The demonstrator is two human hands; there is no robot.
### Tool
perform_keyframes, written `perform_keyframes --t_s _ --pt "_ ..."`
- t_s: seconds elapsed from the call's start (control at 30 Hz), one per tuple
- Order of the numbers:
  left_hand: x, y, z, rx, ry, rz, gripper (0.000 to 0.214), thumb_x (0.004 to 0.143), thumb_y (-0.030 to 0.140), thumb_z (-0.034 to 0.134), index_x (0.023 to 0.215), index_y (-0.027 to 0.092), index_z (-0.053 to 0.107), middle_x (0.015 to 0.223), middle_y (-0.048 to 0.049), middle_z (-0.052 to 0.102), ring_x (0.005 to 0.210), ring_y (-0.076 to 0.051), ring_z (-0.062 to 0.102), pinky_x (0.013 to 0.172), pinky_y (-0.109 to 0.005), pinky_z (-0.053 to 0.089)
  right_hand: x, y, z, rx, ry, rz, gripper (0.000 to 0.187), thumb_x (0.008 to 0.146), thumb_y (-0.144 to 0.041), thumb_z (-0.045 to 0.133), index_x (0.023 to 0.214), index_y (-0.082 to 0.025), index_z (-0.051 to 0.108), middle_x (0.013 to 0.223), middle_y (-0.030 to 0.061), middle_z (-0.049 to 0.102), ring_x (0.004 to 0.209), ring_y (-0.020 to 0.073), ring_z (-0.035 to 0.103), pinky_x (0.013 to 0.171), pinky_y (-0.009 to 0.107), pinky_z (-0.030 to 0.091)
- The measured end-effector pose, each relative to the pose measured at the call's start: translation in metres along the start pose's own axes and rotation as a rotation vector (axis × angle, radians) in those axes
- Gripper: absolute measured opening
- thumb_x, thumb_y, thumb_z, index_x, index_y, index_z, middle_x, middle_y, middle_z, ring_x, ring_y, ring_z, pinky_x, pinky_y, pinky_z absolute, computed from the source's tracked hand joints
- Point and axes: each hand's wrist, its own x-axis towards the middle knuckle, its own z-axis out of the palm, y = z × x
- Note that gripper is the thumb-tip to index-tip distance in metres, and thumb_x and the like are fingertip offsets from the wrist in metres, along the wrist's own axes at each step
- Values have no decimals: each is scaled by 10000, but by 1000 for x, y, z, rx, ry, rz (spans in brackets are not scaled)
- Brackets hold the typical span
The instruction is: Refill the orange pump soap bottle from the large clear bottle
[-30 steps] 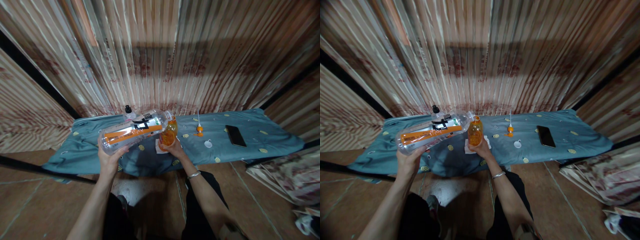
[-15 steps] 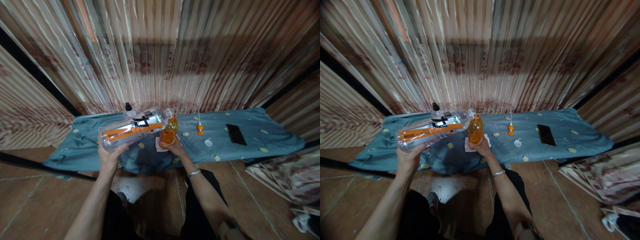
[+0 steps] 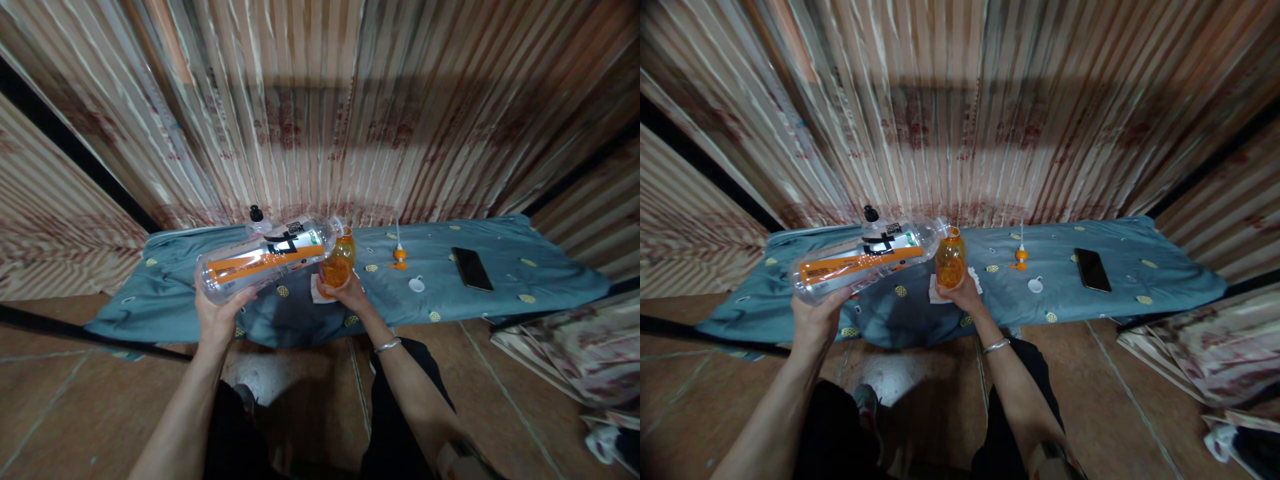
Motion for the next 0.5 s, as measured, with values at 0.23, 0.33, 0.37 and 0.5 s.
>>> perform_keyframes --t_s 0.23,0.33,0.37,0.5 --pt "1 3 0 -39 -16 -29 1180 556 562 1122 1612 254 694 1314 -110 864 1129 -408 852 893 -522 702 0 -2 -1 -6 -1 -1 607 676 -347 1054 1231 -300 812 1285 64 965 1243 354 925 1206 553 751" --pt "1 3 1 -62 7 -50 1228 525 593 1130 1619 256 685 1276 -108 863 1063 -407 854 861 -541 705 0 -1 -2 -14 11 -12 604 661 -360 1055 1209 -302 806 1284 65 966 1227 352 927 1184 542 762" --pt "1 2 1 -64 15 -53 1252 515 603 1133 1630 259 677 1273 -109 862 1061 -412 854 858 -548 707 0 -1 -2 -16 12 -14 605 661 -358 1057 1208 -303 806 1281 66 966 1225 354 927 1178 543 763" --pt "1 0 1 -37 16 -27 1283 533 605 1135 1669 259 649 1306 -116 855 1142 -428 853 906 -557 721 1 3 -2 -22 3 -11 597 673 -342 1061 1212 -300 808 1276 73 963 1244 372 921 1190 566 757"
